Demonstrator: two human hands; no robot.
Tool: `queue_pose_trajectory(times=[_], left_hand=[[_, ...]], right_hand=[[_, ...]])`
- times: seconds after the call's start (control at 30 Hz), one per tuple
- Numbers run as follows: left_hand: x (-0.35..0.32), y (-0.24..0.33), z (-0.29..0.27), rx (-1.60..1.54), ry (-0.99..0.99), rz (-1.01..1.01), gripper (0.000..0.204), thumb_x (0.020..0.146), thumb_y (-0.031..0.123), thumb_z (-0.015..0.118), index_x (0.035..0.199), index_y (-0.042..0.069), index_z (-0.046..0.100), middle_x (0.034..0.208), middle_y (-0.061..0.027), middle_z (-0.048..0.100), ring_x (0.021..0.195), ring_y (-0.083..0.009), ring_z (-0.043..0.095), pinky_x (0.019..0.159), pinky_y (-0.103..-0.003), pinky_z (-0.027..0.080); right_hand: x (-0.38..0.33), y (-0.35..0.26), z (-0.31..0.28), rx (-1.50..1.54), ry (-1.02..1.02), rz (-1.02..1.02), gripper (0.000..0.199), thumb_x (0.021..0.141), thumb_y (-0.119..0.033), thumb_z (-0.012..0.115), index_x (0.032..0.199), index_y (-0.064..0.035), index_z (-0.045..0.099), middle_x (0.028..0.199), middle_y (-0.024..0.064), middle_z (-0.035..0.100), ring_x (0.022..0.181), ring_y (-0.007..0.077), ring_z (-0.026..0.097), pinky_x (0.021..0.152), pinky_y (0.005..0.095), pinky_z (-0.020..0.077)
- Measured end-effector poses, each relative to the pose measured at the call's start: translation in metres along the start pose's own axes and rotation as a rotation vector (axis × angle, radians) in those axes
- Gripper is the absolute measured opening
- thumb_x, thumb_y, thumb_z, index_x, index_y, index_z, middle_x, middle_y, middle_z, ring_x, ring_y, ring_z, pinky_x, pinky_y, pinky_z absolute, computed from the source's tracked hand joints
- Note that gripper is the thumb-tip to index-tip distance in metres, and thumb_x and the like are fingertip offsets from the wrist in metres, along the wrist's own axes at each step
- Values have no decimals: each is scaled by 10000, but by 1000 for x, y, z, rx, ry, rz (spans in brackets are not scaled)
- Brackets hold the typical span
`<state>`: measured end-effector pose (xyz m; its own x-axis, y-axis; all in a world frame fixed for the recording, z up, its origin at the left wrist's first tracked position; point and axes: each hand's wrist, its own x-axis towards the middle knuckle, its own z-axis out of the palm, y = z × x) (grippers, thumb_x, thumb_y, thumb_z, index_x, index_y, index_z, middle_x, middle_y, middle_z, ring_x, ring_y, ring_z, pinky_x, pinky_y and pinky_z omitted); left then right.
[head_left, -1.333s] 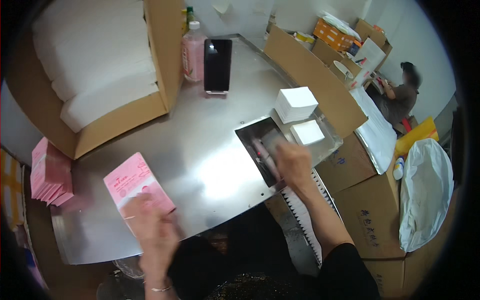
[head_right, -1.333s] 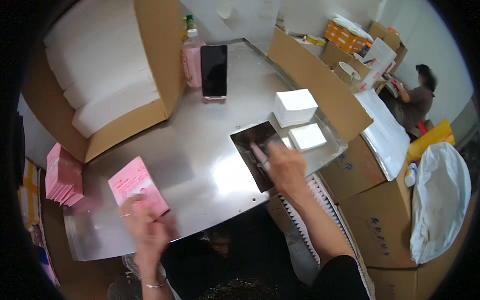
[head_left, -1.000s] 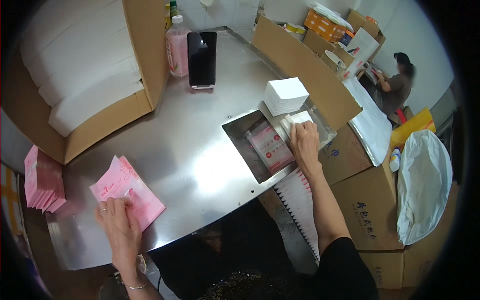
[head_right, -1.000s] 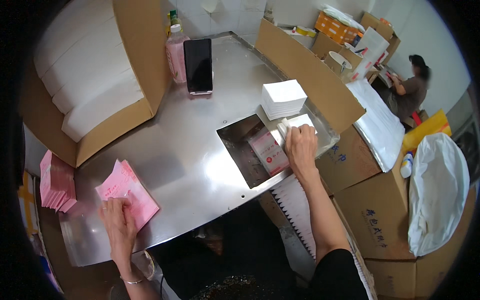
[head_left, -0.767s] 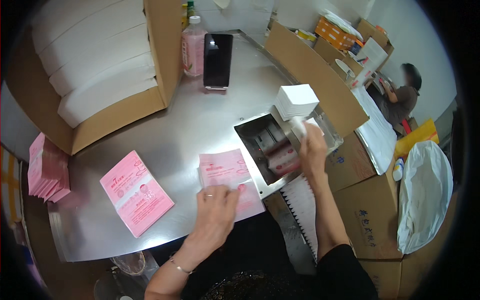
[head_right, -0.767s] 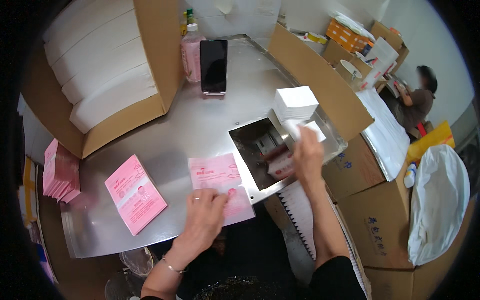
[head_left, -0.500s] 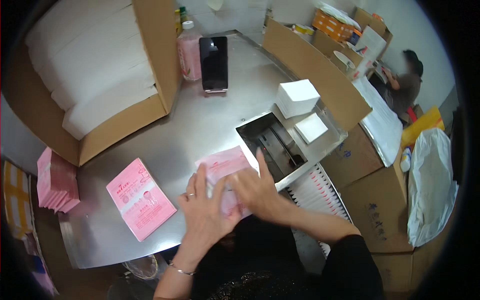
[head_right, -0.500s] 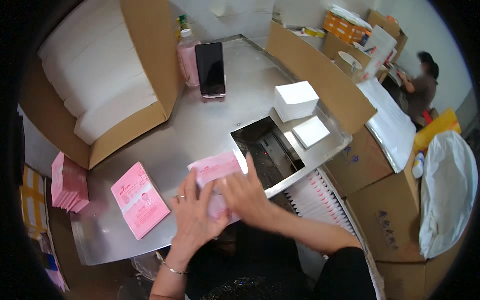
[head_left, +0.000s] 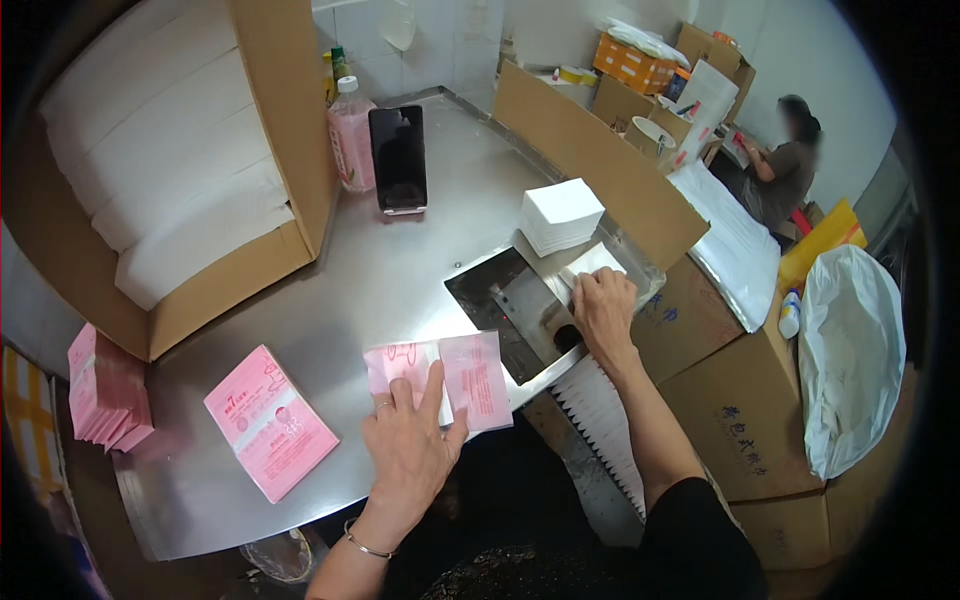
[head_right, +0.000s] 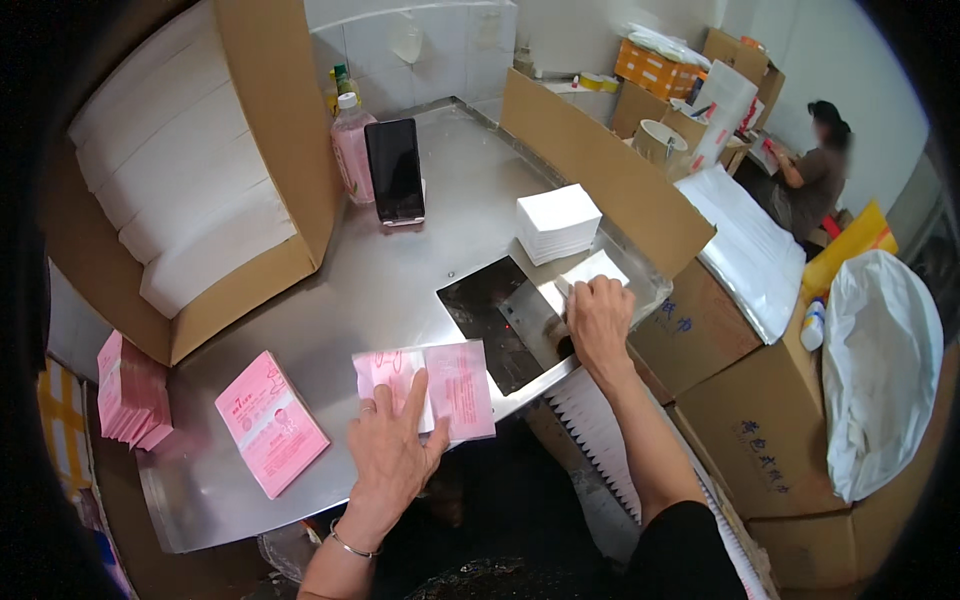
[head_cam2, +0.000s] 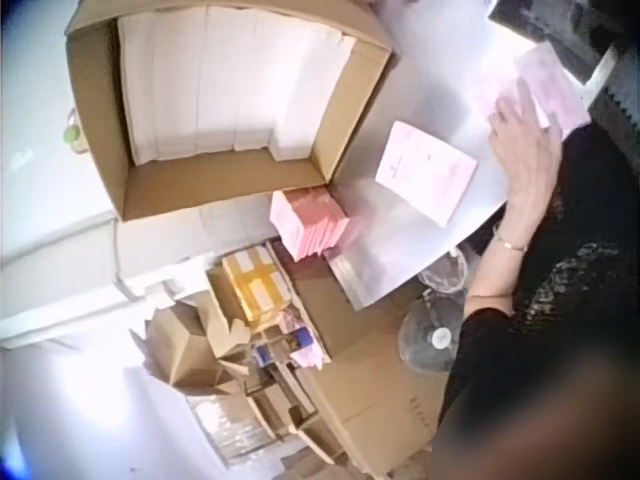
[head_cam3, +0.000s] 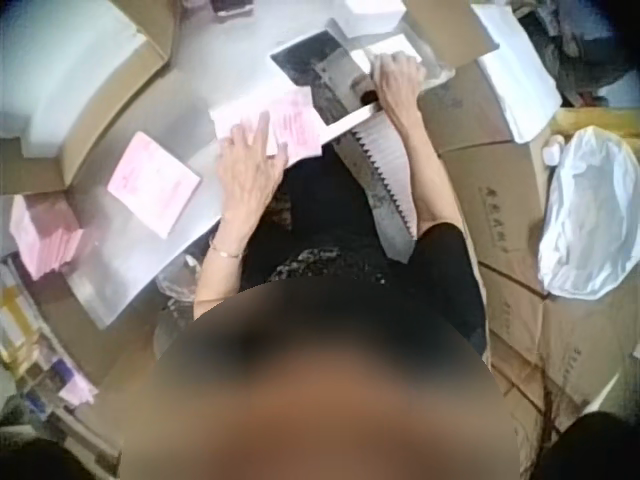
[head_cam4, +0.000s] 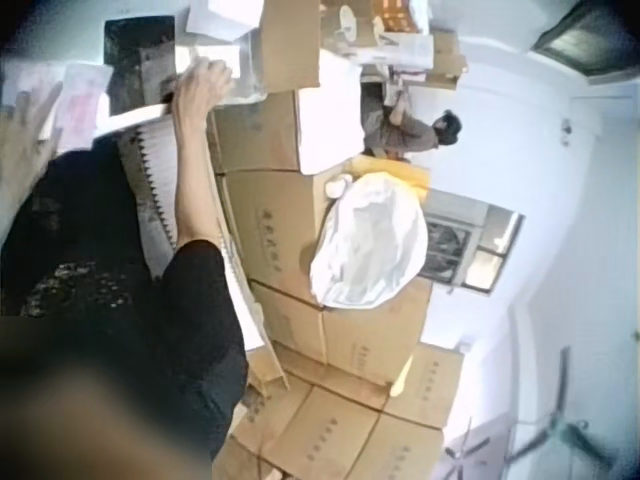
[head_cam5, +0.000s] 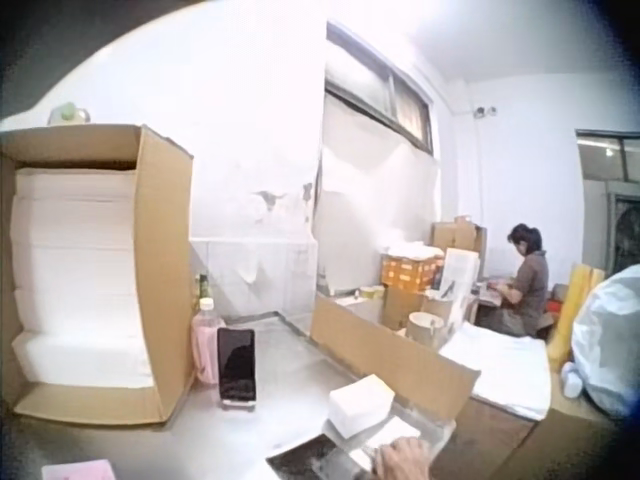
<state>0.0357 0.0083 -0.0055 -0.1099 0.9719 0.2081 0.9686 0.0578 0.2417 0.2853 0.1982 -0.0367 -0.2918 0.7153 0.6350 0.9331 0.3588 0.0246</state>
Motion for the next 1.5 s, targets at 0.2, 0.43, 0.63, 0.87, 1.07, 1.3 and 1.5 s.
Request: queue_pose_trajectory(times=[0.2,0.43,0.63,0.87,1.07,1.3,1.5], left_hand=[[15,-5,-19,172,178,186,588,805,536,727,1173,85,640,1094,-157,550,992,-325,525,848,-502,389],[-2,-1,-4,-2,25,204,466,808,348,735,1163,61,642,1126,-177,553,1016,-334,535,840,-480,423],[-3,-20,-3,-207,127,177,662,696,260,762,1305,80,573,993,-164,532,917,-335,532,759,-461,438],[-4,4,-18,-236,88,147,678,795,85,707,1431,34,478,965,-167,555,885,-343,547,749,-433,464],[-48,-34,-34,-307,117,207,454,771,58,711,1220,65,646,1024,-147,572,966,-333,539,842,-462,409],[-55,-117,-33,212,339,-324,518,786,120,676,1291,77,568,1302,-229,484,1210,-409,463,1030,-534,349],[-41,-126,-49,-113,434,-325,402,896,125,645,1280,47,555,1259,-222,496,1150,-373,491,998,-488,380]], right_hand=[[4,13,4,156,-29,73,96,876,-125,650,898,-36,682,883,111,551,890,294,546,783,444,423],[-3,1,-10,411,100,-21,398,781,19,603,1175,-9,651,1152,170,645,1119,336,582,953,461,452],[-73,-136,-85,721,-81,-771,359,875,-127,577,1215,-25,627,1171,217,608,1111,347,608,1083,686,340],[5,-143,23,415,-228,-340,230,846,-130,593,1048,-37,649,990,176,648,962,364,622,1038,675,327],[4,-73,12,348,-653,-45,170,879,-132,581,950,6,651,800,233,662,788,444,665,734,536,527],[1,-27,-17,21,141,34,178,812,-148,693,958,-55,653,807,123,590,766,316,603,705,426,465],[-1,12,-9,662,-44,504,146,875,-169,700,940,-39,713,944,129,635,892,284,601,777,416,477]])
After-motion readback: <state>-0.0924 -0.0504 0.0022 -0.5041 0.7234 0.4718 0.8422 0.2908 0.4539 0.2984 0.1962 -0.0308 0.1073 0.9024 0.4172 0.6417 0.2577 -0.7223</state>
